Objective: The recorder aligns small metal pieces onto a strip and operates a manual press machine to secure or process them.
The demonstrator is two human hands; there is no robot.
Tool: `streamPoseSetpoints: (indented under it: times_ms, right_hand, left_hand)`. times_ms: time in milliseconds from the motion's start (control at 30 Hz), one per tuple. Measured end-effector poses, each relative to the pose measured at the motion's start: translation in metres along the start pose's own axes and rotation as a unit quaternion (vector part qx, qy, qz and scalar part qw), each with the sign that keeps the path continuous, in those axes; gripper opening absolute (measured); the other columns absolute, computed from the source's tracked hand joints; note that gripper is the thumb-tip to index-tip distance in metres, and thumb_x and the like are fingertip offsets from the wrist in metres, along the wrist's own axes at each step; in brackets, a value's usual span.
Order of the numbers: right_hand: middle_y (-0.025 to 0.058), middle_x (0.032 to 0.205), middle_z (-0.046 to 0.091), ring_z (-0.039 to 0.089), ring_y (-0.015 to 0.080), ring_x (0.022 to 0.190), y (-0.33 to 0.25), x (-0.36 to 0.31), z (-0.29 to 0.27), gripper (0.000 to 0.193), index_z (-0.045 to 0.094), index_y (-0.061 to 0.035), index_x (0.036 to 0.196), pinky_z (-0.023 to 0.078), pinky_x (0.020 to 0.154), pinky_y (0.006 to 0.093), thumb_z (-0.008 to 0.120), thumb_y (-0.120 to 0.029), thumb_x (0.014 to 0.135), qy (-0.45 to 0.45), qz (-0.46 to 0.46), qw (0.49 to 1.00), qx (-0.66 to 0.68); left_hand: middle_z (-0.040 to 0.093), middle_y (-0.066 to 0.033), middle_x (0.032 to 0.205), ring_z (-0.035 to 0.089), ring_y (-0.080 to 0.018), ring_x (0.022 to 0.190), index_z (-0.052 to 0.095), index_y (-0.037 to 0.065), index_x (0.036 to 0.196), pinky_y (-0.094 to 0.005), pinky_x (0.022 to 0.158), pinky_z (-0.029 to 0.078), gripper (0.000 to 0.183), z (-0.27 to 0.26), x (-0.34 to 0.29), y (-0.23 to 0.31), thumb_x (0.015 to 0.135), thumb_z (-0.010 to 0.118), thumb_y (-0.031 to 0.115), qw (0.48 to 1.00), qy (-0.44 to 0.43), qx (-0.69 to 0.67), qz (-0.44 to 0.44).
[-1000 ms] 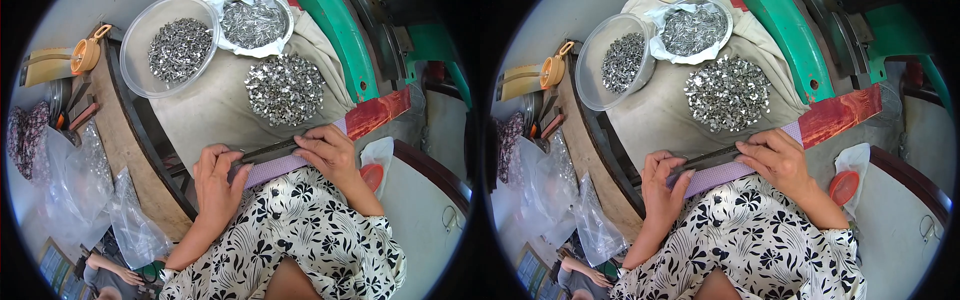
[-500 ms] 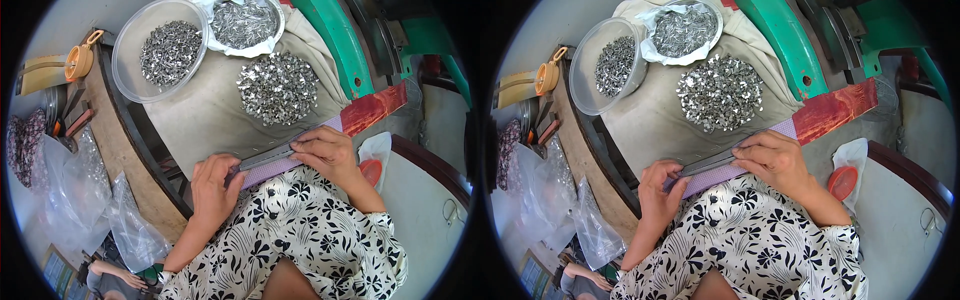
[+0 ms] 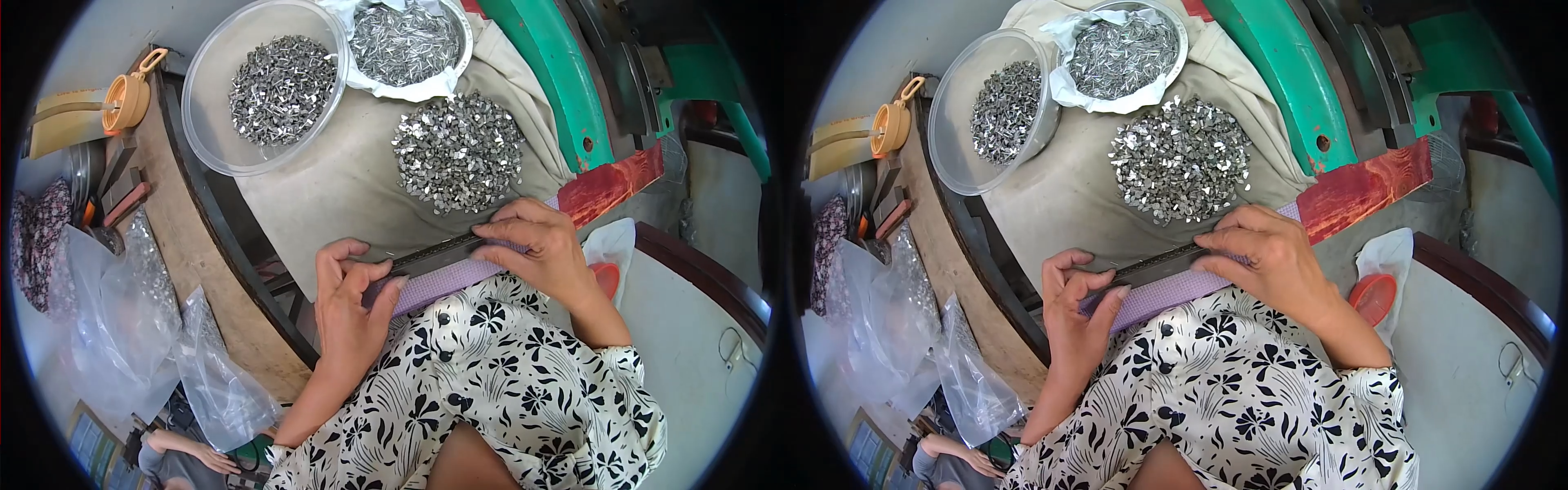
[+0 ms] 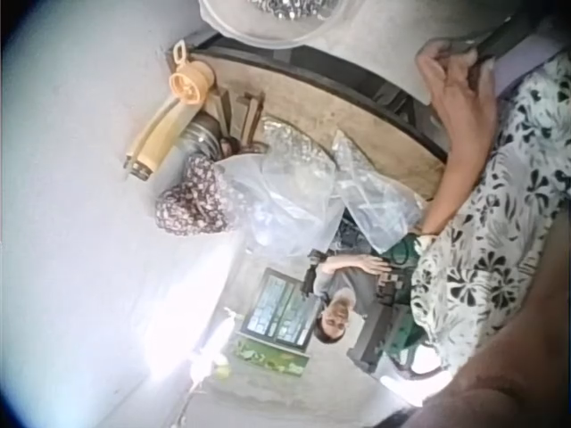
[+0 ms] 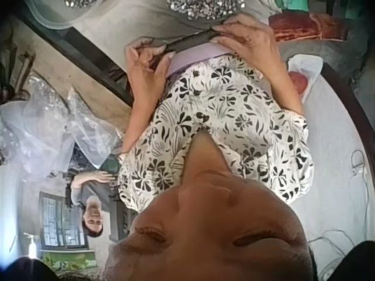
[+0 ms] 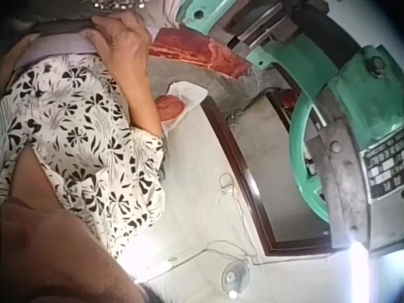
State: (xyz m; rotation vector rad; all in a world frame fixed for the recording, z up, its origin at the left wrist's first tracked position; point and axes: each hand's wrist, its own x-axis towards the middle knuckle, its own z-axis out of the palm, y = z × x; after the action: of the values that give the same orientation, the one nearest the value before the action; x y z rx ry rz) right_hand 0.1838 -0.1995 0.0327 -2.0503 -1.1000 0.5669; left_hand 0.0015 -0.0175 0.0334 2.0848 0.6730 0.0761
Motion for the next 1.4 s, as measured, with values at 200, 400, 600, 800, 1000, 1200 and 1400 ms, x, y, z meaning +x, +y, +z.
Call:
streamPoseSetpoints:
  times_ms: [200, 400, 600, 800, 1000, 1200, 1400]
  right_hand:
    - [0.0081, 0.091, 0.065, 0.066, 0.0238, 0.079, 0.001, -0.005, 0.000, 0.032, 0.074, -0.0050, 0.101, 0.054, 0.067, 0.0340, 0.083, -0.015, 0.072, 0.008, -0.027, 0.999, -0.031]
    - [0.0088, 0.092, 0.067, 0.067, 0.0210, 0.076, 0.002, -0.006, 0.002, 0.034, 0.076, -0.0026, 0.100, 0.054, 0.062, 0.0307, 0.085, -0.010, 0.068, 0.023, -0.070, 0.996, -0.056]
    - [0.0084, 0.091, 0.067, 0.067, 0.0207, 0.077, -0.001, -0.008, 0.003, 0.033, 0.076, -0.0024, 0.100, 0.054, 0.064, 0.0303, 0.084, -0.008, 0.069, 0.019, -0.044, 0.998, -0.034]
    - [0.0054, 0.088, 0.066, 0.065, 0.0207, 0.075, -0.002, -0.010, 0.008, 0.021, 0.077, -0.0055, 0.092, 0.053, 0.063, 0.0311, 0.083, -0.009, 0.071, 0.061, -0.018, 0.997, -0.038]
    - [0.0050, 0.089, 0.070, 0.065, 0.0210, 0.075, 0.013, -0.020, 0.010, 0.017, 0.075, -0.0042, 0.083, 0.052, 0.062, 0.0311, 0.083, -0.008, 0.069, 0.056, -0.105, 0.993, -0.005]
    - [0.0061, 0.089, 0.070, 0.065, 0.0226, 0.074, 0.019, -0.021, 0.010, 0.022, 0.074, -0.0040, 0.090, 0.052, 0.064, 0.0326, 0.082, -0.010, 0.070, 0.048, -0.129, 0.990, -0.002]
    - [0.0069, 0.092, 0.067, 0.065, 0.0249, 0.076, 0.013, -0.020, 0.007, 0.028, 0.074, -0.0045, 0.097, 0.053, 0.066, 0.0341, 0.081, -0.011, 0.071, 0.025, -0.119, 0.992, -0.029]
  left_hand:
    - [0.052, -0.0144, 0.119, 0.064, -0.0235, 0.087, 0.068, -0.001, 0.095, -0.0331, 0.074, 0.051, 0.022, 0.000, 0.000, 0.000, 0.077, 0.079, 0.005, 1.000, -0.001, -0.004, -0.003]
    - [0.052, -0.0146, 0.118, 0.064, -0.0235, 0.087, 0.067, -0.001, 0.096, -0.0332, 0.075, 0.051, 0.022, 0.000, 0.000, -0.002, 0.078, 0.078, 0.005, 1.000, 0.003, -0.007, 0.005]
    - [0.052, -0.0147, 0.119, 0.064, -0.0236, 0.087, 0.067, -0.002, 0.095, -0.0334, 0.075, 0.051, 0.022, 0.000, -0.002, -0.002, 0.078, 0.078, 0.005, 1.000, -0.002, 0.002, 0.006]
    - [0.061, -0.0139, 0.111, 0.062, -0.0263, 0.092, 0.067, 0.000, 0.093, -0.0337, 0.084, 0.048, 0.022, 0.002, -0.007, -0.004, 0.074, 0.079, 0.000, 1.000, -0.006, -0.010, 0.006]
    - [0.068, -0.0089, 0.096, 0.063, -0.0272, 0.082, 0.062, 0.003, 0.086, -0.0361, 0.073, 0.049, 0.024, 0.005, -0.010, -0.010, 0.070, 0.079, -0.001, 0.986, -0.006, 0.047, 0.159]
    - [0.064, -0.0067, 0.103, 0.061, -0.0252, 0.085, 0.066, 0.004, 0.096, -0.0366, 0.073, 0.046, 0.023, 0.010, -0.013, -0.014, 0.074, 0.073, 0.003, 0.976, 0.002, 0.089, 0.200]
    - [0.061, -0.0079, 0.103, 0.059, -0.0262, 0.088, 0.068, 0.004, 0.113, -0.0369, 0.076, 0.047, 0.037, 0.007, -0.009, -0.005, 0.076, 0.072, 0.003, 0.971, -0.036, 0.139, 0.191]
